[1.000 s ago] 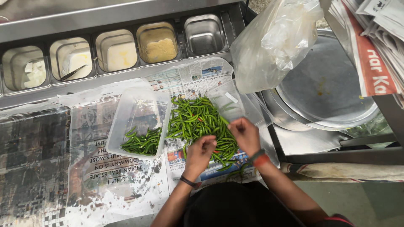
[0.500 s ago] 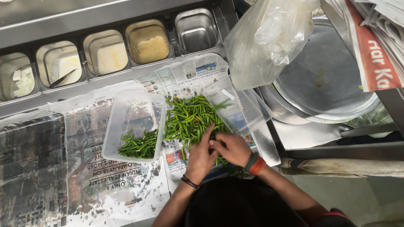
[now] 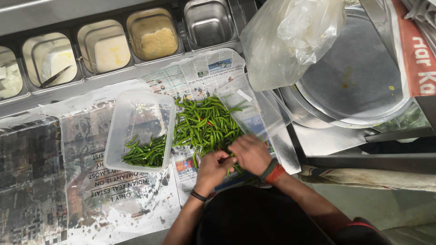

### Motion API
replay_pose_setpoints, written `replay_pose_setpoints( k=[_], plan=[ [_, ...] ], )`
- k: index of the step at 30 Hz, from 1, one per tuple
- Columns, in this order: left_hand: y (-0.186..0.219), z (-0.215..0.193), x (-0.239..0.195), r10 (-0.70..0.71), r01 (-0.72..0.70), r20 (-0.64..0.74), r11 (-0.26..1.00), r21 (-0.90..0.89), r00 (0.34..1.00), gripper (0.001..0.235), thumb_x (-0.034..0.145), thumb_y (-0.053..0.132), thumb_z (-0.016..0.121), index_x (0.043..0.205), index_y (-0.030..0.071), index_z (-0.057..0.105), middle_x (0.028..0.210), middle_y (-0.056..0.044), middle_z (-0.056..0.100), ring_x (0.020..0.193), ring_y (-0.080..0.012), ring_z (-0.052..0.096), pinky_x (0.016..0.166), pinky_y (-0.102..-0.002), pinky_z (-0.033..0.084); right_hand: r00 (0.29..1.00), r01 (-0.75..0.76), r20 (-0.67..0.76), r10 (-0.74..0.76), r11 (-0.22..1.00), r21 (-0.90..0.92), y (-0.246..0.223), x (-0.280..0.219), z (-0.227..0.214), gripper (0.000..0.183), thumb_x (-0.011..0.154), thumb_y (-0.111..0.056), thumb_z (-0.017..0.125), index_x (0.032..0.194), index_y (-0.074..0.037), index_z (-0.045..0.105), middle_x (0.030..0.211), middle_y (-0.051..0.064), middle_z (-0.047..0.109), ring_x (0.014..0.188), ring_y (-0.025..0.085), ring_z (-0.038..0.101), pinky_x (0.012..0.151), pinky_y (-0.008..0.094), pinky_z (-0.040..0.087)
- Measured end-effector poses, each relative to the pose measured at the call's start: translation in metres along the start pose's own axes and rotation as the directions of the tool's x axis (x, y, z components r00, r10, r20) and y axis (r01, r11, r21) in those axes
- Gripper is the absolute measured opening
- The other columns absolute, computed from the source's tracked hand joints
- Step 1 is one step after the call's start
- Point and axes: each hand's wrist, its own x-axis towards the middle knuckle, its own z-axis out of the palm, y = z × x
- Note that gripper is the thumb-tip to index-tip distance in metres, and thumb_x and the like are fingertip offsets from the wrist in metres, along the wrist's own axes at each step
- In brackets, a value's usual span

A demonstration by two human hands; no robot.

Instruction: The person trims the stems off green chilies one by one and places the trimmed chilies into a clear plastic container. The work surface is covered with newspaper, and stainless steel ingredient containers are visible nearby.

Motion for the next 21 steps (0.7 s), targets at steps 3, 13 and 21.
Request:
replay_pose_setpoints(
  k=[3,13,21],
  plan=[
    [-0.006,-0.001,0.006,-0.132,0.152,0.080,0.923,-0.352,0.988,0.019,0.093,0.018,0.071,0.089,-0.001,0.075,0.068,-0.005,0.071,0.055,-0.0094,0.057,0.051,-0.025,0.039,0.992,-0.115,-0.066,0.109,0.988,-0.099,0.014,0.015,-0.003,0.018,0.091,-0.019,0.071,0.085,-0.004,0.063,0.083,0.013,0.061,0.080,0.034,0.061,0.074,0.046,0.050],
    [-0.012,-0.002,0.012,-0.241,0.244,0.089,0.752,-0.613,0.966,0.024,0.097,0.023,0.059,0.107,0.005,0.071,0.075,-0.002,0.066,0.056,-0.0091,0.055,0.052,-0.025,0.041,0.972,-0.220,0.093,0.218,0.975,0.014,0.005,0.010,-0.016,0.014,0.090,-0.017,0.071,0.086,-0.005,0.065,0.087,0.013,0.060,0.082,0.034,0.062,0.072,0.045,0.050],
    [0.006,0.004,0.005,0.448,-0.403,-0.256,0.891,0.210,0.857,0.023,0.099,0.023,0.066,0.092,0.002,0.069,0.078,-0.006,0.064,0.065,-0.0119,0.059,0.061,-0.031,0.046,0.974,-0.054,0.228,0.009,0.980,0.189,-0.006,0.001,-0.005,0.008,0.087,-0.013,0.066,0.092,-0.006,0.068,0.086,0.012,0.067,0.082,0.034,0.065,0.076,0.045,0.052]
  ],
)
